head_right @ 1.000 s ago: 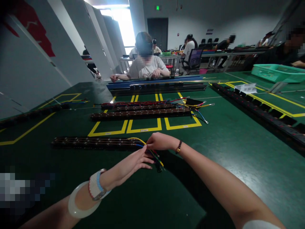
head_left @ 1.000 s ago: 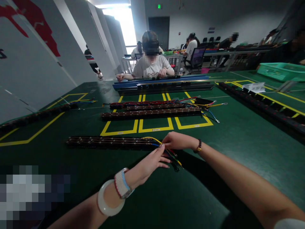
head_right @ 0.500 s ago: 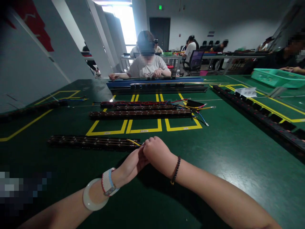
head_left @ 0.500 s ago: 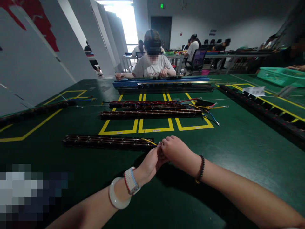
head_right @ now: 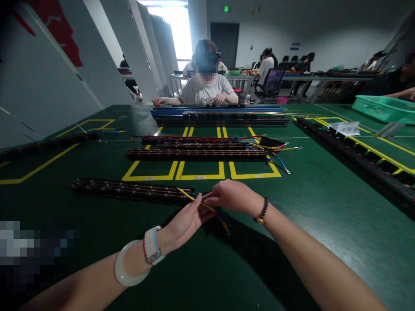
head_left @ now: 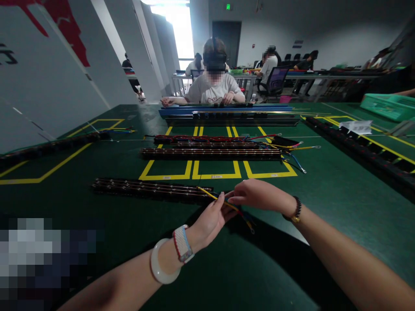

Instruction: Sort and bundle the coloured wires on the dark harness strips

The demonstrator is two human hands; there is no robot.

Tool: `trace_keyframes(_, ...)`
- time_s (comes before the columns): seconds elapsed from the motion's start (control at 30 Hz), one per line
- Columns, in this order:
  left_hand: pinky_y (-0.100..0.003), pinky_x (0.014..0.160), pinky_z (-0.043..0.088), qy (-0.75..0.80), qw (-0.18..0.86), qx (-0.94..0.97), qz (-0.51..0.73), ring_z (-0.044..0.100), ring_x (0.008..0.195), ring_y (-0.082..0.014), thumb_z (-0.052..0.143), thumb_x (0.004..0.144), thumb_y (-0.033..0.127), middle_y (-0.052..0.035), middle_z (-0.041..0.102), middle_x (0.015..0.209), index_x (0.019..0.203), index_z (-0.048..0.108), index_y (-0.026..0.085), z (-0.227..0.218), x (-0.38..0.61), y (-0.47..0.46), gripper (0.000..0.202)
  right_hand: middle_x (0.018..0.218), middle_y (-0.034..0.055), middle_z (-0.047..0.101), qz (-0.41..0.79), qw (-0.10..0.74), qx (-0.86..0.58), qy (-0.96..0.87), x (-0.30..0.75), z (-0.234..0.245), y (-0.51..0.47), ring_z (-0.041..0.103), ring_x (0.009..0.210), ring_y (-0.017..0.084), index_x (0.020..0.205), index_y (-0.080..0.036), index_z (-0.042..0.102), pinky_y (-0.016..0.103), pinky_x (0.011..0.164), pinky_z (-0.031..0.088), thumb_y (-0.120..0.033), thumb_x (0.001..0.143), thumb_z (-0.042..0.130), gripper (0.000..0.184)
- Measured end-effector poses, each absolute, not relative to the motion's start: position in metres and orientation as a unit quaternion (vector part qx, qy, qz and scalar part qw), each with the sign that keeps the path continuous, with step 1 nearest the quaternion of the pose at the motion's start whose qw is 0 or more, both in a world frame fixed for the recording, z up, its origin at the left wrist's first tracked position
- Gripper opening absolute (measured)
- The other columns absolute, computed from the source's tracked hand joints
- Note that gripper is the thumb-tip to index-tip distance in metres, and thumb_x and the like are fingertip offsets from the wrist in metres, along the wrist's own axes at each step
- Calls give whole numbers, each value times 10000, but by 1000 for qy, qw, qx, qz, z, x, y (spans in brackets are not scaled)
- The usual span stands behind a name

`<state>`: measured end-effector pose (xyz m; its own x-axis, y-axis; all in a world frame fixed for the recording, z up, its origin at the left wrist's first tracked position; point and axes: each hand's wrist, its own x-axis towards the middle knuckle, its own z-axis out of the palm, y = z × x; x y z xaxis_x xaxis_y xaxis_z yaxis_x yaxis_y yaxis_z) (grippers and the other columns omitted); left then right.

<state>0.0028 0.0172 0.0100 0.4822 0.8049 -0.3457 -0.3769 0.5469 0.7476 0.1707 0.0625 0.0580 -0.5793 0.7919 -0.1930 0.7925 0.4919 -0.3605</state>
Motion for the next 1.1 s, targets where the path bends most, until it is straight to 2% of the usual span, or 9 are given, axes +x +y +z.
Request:
trace_keyframes(0.17,-365,1002,422,364,799,352,324,548,1124,-160,224,954,458,-109,548,1270,1293,429,191,24,0,17,478,752,14,611,-418,10,318,851,174,45,73,444,553,65,784,-134,642,198,491,327,-431,895,485,354)
trace_keyframes(0.3,-376,1009,409,343,819,317,332,561,1090,-169,284,947,448,-131,551,1246,1251,452,157,21,-1,18,453,777,26,637,-530,-1,313,788,176,41,77,520,627,87,944,-130,649,198,557,381,-448,870,519,352)
trace_keyframes(0.37,-383,1017,397,331,831,291,338,567,1075,-174,340,938,428,-139,560,1223,1198,478,133,18,-1,18,417,774,28,645,-546,3,327,771,177,40,78,530,623,88,981,-132,650,199,559,386,-456,864,521,368)
trace_keyframes(0.5,-388,1028,377,315,838,244,373,568,1071,-183,405,930,352,-141,593,1163,1075,536,113,12,3,19,308,667,16,623,-447,6,388,806,175,43,75,459,524,66,835,-115,677,186,484,318,-446,859,521,366)
trace_keyframes(0.6,-393,1017,378,308,835,233,392,578,1051,-193,438,921,309,-136,621,1113,1017,574,111,9,5,19,259,613,21,616,-325,20,429,843,166,49,65,437,487,60,735,-116,672,187,461,284,-350,879,494,327)
trace_keyframes(0.73,-374,982,400,342,823,210,402,597,1000,-182,487,899,270,-96,659,1033,940,621,135,6,6,18,194,713,94,669,-84,65,460,882,147,51,41,573,574,134,782,-123,688,225,515,361,-187,859,482,229)
trace_keyframes(0.8,-351,968,407,345,824,205,400,597,999,-177,505,890,266,-88,669,1016,921,641,136,6,6,18,191,765,122,676,-4,92,452,887,137,50,31,620,646,178,825,-116,684,247,557,404,-118,836,494,190)
trace_keyframes(0.93,-314,937,419,339,828,206,395,606,966,-167,524,880,271,-82,683,974,860,657,128,4,6,20,197,782,124,668,37,111,460,880,128,49,17,638,677,190,894,-110,655,253,579,432,-64,827,499,176)
trace_keyframes(1.1,-286,847,451,344,835,194,383,627,791,-121,528,880,272,-41,682,824,785,623,143,-1,4,22,186,893,130,653,97,77,471,873,132,56,12,628,735,206,989,-113,610,285,614,438,-89,821,520,192)
